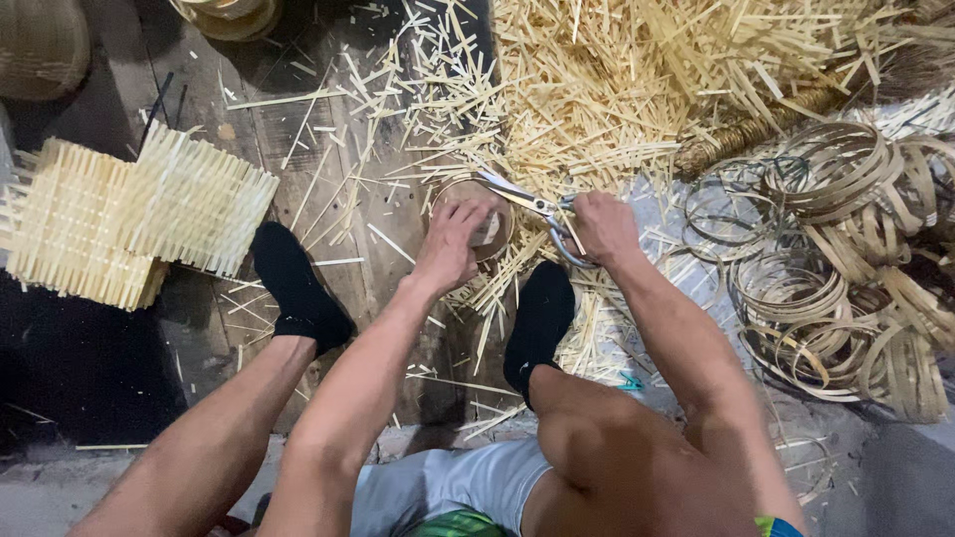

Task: The person assembles bamboo steamers by hand by bending thin bamboo strips around a circular wooden mold and trimming the ends with scissors.

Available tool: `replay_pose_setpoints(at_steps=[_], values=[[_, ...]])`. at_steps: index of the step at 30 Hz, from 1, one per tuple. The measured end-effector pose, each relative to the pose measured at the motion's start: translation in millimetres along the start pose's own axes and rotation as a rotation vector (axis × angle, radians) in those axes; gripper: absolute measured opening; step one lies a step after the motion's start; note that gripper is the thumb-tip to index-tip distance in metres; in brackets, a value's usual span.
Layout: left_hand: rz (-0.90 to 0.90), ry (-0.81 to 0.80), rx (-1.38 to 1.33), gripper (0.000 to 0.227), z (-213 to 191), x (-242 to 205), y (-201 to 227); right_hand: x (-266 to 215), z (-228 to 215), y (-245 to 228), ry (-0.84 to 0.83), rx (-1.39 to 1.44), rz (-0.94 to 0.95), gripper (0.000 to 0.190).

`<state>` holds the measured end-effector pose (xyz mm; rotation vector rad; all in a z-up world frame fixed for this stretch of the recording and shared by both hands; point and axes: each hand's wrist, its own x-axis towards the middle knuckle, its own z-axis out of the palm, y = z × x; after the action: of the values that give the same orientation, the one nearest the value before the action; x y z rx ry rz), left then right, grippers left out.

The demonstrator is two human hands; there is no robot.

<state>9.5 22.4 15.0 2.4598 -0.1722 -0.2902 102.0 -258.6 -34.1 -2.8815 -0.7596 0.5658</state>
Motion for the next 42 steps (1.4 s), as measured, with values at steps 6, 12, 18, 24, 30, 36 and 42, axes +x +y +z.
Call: replay_pose_setpoints(at_steps=[6, 12, 18, 24, 30, 36, 42], values=[[-0.232, -0.001, 0.142, 0.091, 3.0, -1.3, 16.3, -8.0, 20.9, 26.9, 0.142, 0.080, -0.123, 0.035], [-0.431, 0.221, -0.182, 0.070, 20.2, -3.7, 19.4, -13.3, -2.2, 26.3, -0.004, 0.173, 0.102, 0.050], [-0.236, 0.061, 0.200, 0.102, -1.8, -1.8, 20.9, -10.9, -23.6, 4.9, 0.222, 0.048, -0.055, 0.060], [-0.181, 0.203, -0.207, 0.091, 19.2, -15.1, 13.3, -0.3, -31.9, -15.4, 0.191, -0.040, -0.142, 0.059], [-0.189, 0.285, -0.223, 0.097, 35.2, -22.3, 2.6, 4.9, -17.0, 0.8, 0.021, -0.043, -0.121, 0.040], [-0.092, 0.276, -0.089, 0.099, 19.9, -17.6, 2.2, -6.8, -5.4, 16.5, -0.099, -0.049, -0.034, 0.037], [-0.312, 0.359, -0.411, 0.117, 8.9, -11.1, -11.1, -18.5, -9.9, 9.6, 0.024, 0.235, 0.063, 0.050]])
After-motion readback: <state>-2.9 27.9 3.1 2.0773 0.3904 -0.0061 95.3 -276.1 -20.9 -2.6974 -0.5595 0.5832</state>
